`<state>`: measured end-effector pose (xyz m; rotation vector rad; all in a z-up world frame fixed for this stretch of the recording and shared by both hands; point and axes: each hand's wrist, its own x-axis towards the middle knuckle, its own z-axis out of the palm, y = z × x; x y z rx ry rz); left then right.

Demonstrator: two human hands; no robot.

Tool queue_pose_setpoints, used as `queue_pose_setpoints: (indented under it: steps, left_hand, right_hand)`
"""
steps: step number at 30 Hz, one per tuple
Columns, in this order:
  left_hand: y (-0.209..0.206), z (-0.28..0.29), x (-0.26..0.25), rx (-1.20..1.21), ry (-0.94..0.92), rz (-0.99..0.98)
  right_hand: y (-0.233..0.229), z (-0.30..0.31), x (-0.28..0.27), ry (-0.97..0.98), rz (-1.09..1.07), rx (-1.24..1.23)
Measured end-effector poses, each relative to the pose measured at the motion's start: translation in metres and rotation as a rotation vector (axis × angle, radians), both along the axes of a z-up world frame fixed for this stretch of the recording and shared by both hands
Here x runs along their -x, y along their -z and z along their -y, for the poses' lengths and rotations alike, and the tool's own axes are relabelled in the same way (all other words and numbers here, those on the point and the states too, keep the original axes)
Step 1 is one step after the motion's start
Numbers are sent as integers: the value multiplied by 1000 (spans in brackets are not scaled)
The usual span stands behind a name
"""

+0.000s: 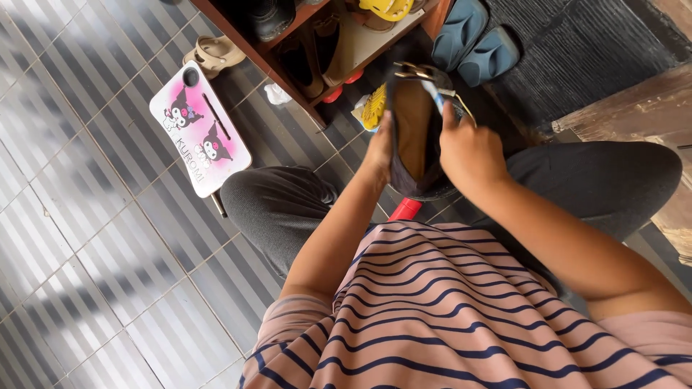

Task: The person sits on the floor and scrubs a black flat shoe with a toothbrush, dipping it into a bucket of water. They then switch to a beige flat shoe and continue scrubbing the exterior and interior surfaces with the toothbrush.

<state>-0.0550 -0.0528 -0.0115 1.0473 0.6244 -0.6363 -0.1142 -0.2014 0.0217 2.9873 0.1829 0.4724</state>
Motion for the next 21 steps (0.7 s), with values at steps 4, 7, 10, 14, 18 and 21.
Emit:
queue_pose_setpoints:
  steps: [4,7,10,14,18,21]
  left_hand:
    - [16,-19,-21,-54,-45,38]
    - [23,-25,-24,-64,-2,88]
    - [28,-26,-30,-65,50,146]
    - [36,-28,-33,-63,102,215]
    - [42,-38,-40,-73,143,294]
    - [48,-43,-39,-79,179,347]
  right_hand:
    - [2,9,35,-168,55,-89]
    - [-5,19,49,-300,66,-217]
    - [-16,31,43,-402,85,-189]
    - [-19,41,25,-291,339,34]
    - [-25,16,51,-366,262,-19]
    - [-43,2,68,-483,171,-63]
